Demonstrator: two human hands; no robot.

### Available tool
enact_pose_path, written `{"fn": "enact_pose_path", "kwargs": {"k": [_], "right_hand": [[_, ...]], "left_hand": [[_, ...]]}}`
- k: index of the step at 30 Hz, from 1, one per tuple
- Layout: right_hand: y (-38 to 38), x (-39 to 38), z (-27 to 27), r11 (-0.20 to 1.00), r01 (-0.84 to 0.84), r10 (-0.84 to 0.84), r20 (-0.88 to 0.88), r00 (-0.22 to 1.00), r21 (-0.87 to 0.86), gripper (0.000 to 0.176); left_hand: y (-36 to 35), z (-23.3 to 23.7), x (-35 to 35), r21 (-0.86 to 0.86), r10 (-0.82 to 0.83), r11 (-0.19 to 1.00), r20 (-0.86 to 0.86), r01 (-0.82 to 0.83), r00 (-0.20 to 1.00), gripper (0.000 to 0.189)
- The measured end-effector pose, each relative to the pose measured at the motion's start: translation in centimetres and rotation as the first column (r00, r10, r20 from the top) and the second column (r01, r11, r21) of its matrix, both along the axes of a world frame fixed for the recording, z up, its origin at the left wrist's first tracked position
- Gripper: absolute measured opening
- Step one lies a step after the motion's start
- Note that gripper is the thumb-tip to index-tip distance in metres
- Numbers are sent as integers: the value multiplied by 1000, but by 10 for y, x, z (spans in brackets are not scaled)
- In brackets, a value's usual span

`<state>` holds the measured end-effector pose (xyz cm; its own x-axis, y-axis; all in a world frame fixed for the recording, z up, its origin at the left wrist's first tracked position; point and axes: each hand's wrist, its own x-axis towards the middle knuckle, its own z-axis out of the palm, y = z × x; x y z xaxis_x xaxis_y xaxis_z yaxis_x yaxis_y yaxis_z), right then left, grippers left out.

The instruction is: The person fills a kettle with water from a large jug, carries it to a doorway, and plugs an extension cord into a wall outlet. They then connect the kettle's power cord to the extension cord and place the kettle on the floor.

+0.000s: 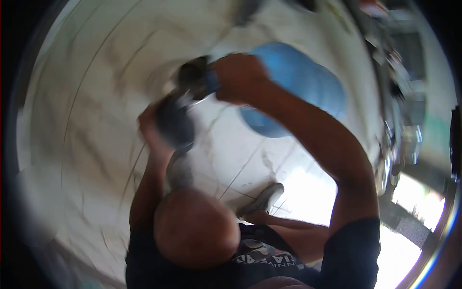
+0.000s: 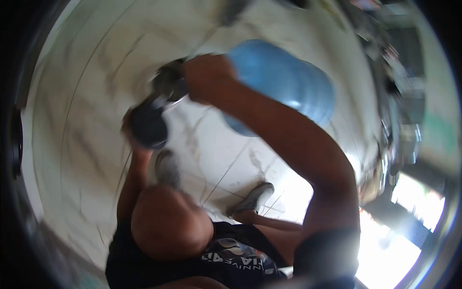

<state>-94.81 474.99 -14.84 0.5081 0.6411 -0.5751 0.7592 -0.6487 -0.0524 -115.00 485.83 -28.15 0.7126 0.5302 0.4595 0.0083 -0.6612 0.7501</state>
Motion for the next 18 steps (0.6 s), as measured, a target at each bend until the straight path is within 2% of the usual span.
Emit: {"fn": "enact_pose_path", "kwargs": {"k": [2, 4, 7, 8, 10, 11, 12, 13, 14, 15, 16, 17, 18], "right_hand": [[-25, -3, 6, 997, -8, 7, 10, 1000, 73, 20], [-55, -8, 34, 979, 24, -35, 50, 998, 204, 16], [-96, -11, 100, 984, 92, -98, 35, 995, 151, 23], [-113, -11, 115, 976, 135, -144, 41, 989, 172, 27], [-140, -14, 130, 964, 153, -163, 30, 986, 219, 32], [-152, -16, 134, 945, 193, -213, 49, 976, 263, 38], [-166, -18, 138, 925, 238, -269, 70, 961, 295, 44], [-183, -19, 145, 905, 266, -316, 106, 943, 332, 47], [-201, -20, 151, 880, 289, -361, 135, 923, 377, 50], [-219, -21, 155, 853, 324, -414, 150, 898, 410, 52], [-236, -20, 159, 822, 356, -465, 161, 871, 445, 55], [-254, -18, 164, 783, 360, -496, 159, 854, 508, 57], [-272, -15, 169, 740, 359, -525, 155, 837, 569, 59]], "left_hand": [[-20, -12, -1, -175, -196, 968, -86, 179, 977, 41], [-27, -15, 5, -246, -333, 926, -176, 286, 926, 55], [-37, 12, 2, -257, -433, 897, -362, 359, 825, 76], [-51, 59, -4, -247, -432, 902, -476, 355, 766, 83], [-117, 275, 6, -163, -304, 943, -779, 291, 548, 98], [-136, 318, 1, -140, -278, 949, -791, 281, 545, 98], [-146, 336, -2, -53, -181, 967, -833, 250, 522, 90], [-144, 330, -2, 2, -127, 980, -771, 201, 624, 77], [-149, 338, 2, -77, -181, 975, -815, 207, 550, 80], [-146, 306, -4, -120, -257, 953, -804, 278, 536, 75], [-127, 246, -16, -163, -354, 913, -772, 374, 528, 70], [-94, 152, -33, -202, -470, 849, -713, 489, 520, 65], [-60, 82, -44, -219, -558, 778, -670, 588, 490, 60]]}}
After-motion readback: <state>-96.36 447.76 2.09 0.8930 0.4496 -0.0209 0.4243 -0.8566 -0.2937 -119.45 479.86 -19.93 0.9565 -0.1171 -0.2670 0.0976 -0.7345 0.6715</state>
